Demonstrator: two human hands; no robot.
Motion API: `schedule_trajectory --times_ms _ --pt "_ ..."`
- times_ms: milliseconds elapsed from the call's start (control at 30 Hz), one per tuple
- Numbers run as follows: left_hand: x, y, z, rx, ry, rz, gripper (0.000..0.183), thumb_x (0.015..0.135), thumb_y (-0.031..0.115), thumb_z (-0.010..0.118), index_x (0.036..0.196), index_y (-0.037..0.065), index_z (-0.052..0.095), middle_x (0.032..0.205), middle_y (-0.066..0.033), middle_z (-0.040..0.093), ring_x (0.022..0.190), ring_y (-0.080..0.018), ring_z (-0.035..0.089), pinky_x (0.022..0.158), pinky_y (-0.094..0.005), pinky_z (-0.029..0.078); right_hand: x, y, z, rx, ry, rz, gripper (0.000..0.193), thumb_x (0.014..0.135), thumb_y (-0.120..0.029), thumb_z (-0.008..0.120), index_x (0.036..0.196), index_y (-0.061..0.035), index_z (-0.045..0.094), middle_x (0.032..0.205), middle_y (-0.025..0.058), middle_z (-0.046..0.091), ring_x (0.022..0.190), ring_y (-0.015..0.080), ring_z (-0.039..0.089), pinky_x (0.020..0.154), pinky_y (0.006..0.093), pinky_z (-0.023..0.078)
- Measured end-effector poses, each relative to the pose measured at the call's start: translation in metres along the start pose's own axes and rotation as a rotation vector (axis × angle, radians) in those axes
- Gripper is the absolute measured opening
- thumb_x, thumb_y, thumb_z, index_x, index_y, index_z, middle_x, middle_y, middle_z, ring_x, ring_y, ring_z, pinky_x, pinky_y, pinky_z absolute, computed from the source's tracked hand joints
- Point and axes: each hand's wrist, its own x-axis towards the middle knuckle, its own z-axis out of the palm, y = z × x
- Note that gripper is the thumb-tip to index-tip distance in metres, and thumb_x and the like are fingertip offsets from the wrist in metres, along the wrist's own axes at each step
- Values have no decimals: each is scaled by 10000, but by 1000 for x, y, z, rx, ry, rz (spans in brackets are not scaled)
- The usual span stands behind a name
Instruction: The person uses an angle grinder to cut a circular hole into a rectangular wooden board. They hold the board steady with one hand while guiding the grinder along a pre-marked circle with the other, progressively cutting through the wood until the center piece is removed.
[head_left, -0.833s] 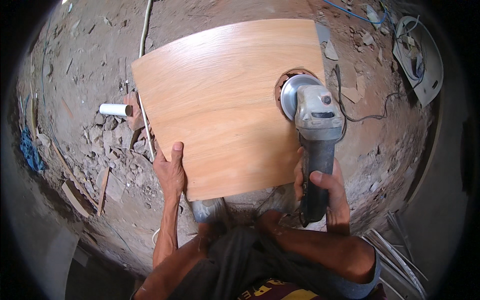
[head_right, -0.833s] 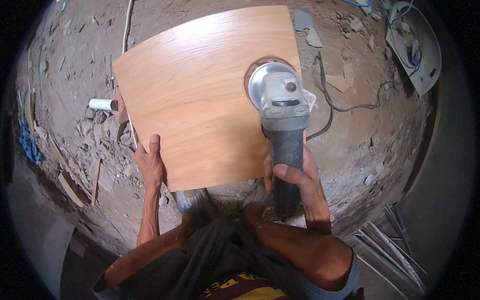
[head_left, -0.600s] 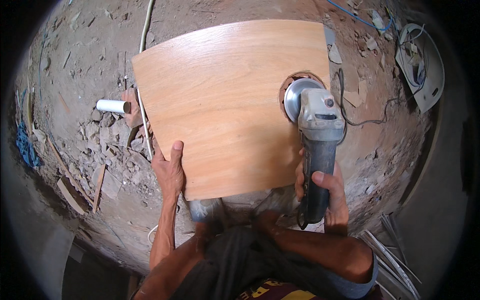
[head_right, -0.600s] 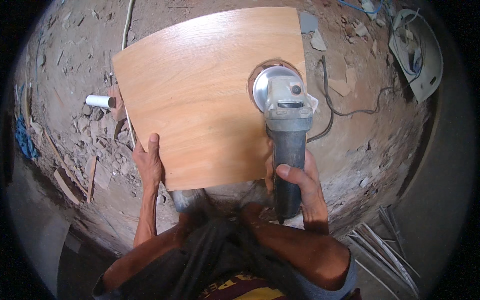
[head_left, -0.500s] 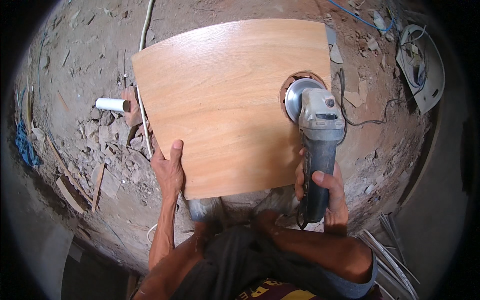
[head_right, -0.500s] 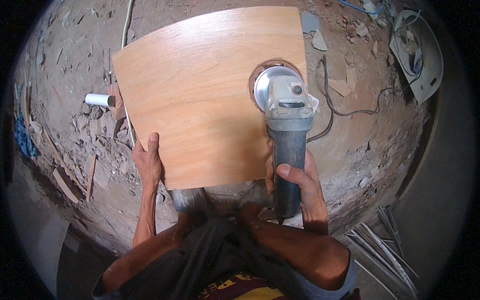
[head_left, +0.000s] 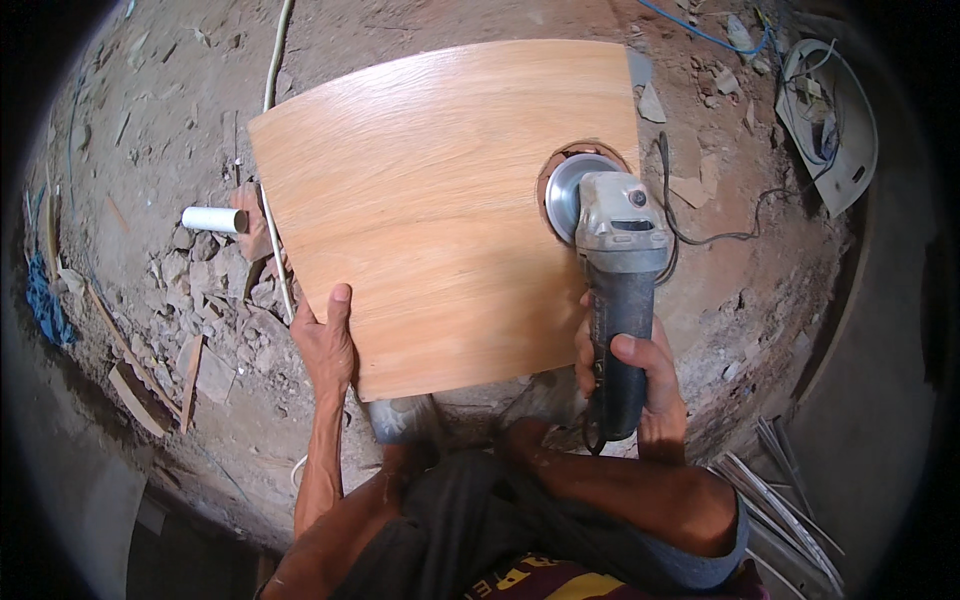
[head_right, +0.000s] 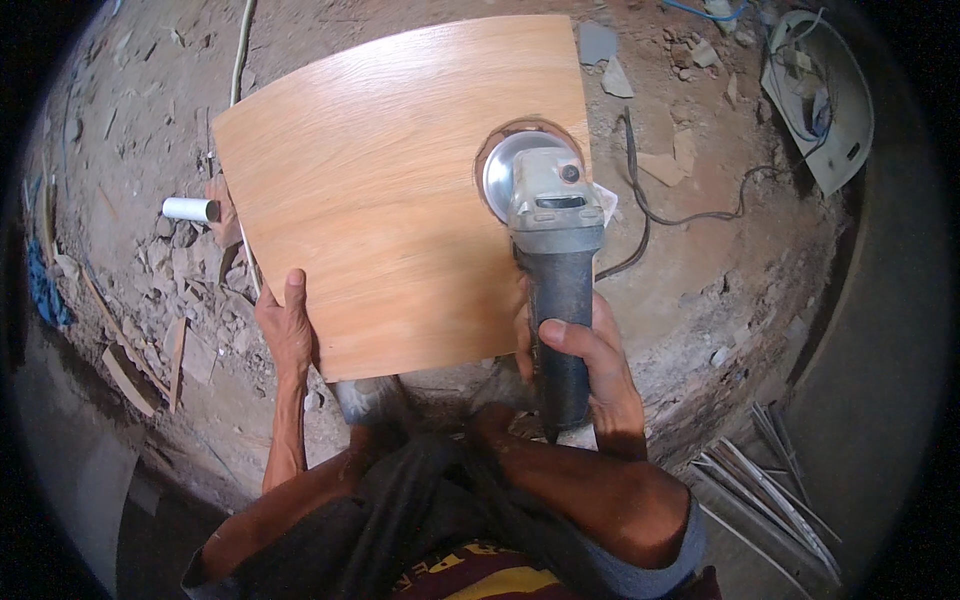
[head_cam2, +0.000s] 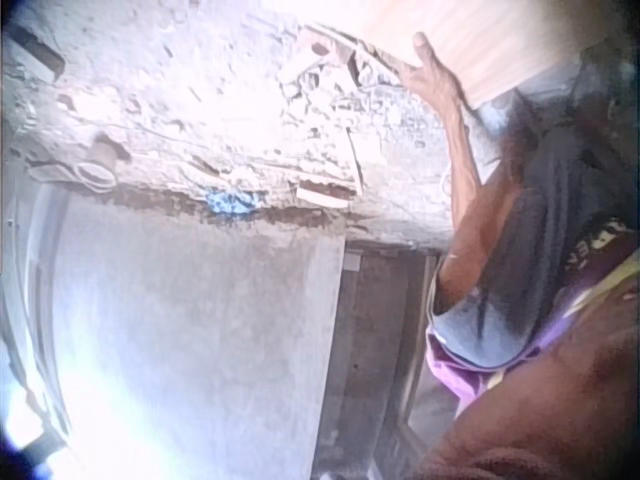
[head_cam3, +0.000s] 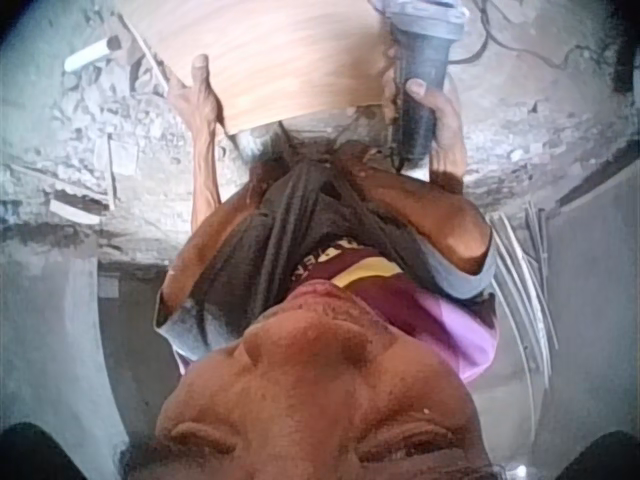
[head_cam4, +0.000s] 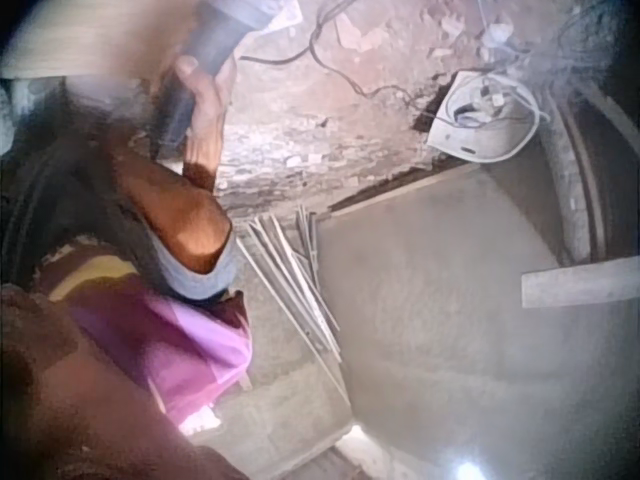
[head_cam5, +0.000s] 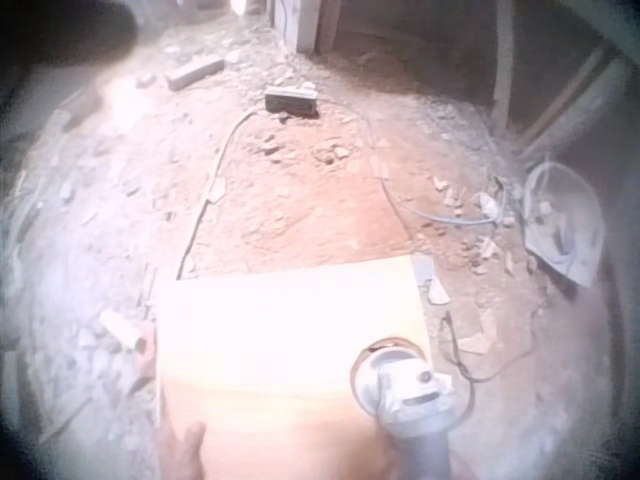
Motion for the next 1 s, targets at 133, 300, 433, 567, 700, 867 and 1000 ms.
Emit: schedule_trajectory --times_ms 133,300,433,567,700,867,1000 --pt "1 -3 -2 10 -7 5 548 1087 357 783 1381 -96 689 1238 -146 786 1110 -199 691 1021 -369 542 1 1 2 3 -23 -18 799 848 -380 832 1434 50 500 861 150 669 611 244 693 536 362 576" --pt "1 -2 -1 9 1 9 571 1081 371 790 1393 -96 685 1237 -146 791 1116 -200 693 1029 -368 539 2 1 1 -3 -25 -14 790 853 -372 826 1432 52 496 861 149 668 607 243 694 541 359 579" --pt "1 -1 -4 42 -14 -13 599 1076 391 794 1406 -95 678 1237 -150 792 1127 -203 691 1038 -372 536 2 -1 5 11 -4 -15 790 852 -364 825 1437 51 495 863 153 670 605 248 697 540 357 582" --pt "1 -1 -4 27 -14 2 606 1075 400 793 1406 -94 679 1239 -155 792 1130 -208 694 1042 -378 536 3 1 4 28 10 -7 785 850 -359 829 1436 49 502 863 153 677 599 254 699 534 361 580" --pt "0 2 -3 10 -11 -8 606 1073 396 796 1408 -94 678 1243 -157 792 1132 -210 697 1041 -381 539 3 1 3 24 8 -13 772 851 -356 830 1433 39 512 860 150 682 593 257 699 529 362 576" --pt "-1 6 -2 18 -15 15 590 1098 410 756 1396 -95 691 1238 -143 780 1117 -198 681 1016 -372 542 3 1 4 29 15 -8 755 855 -351 827 1428 33 520 860 150 679 610 251 696 541 360 570" --pt "0 5 -2 6 -18 2 587 1093 398 767 1404 -93 686 1243 -140 781 1122 -196 683 1021 -365 540 2 -1 6 22 15 -8 742 858 -350 824 1410 47 526 873 151 673 651 240 693 577 357 571"
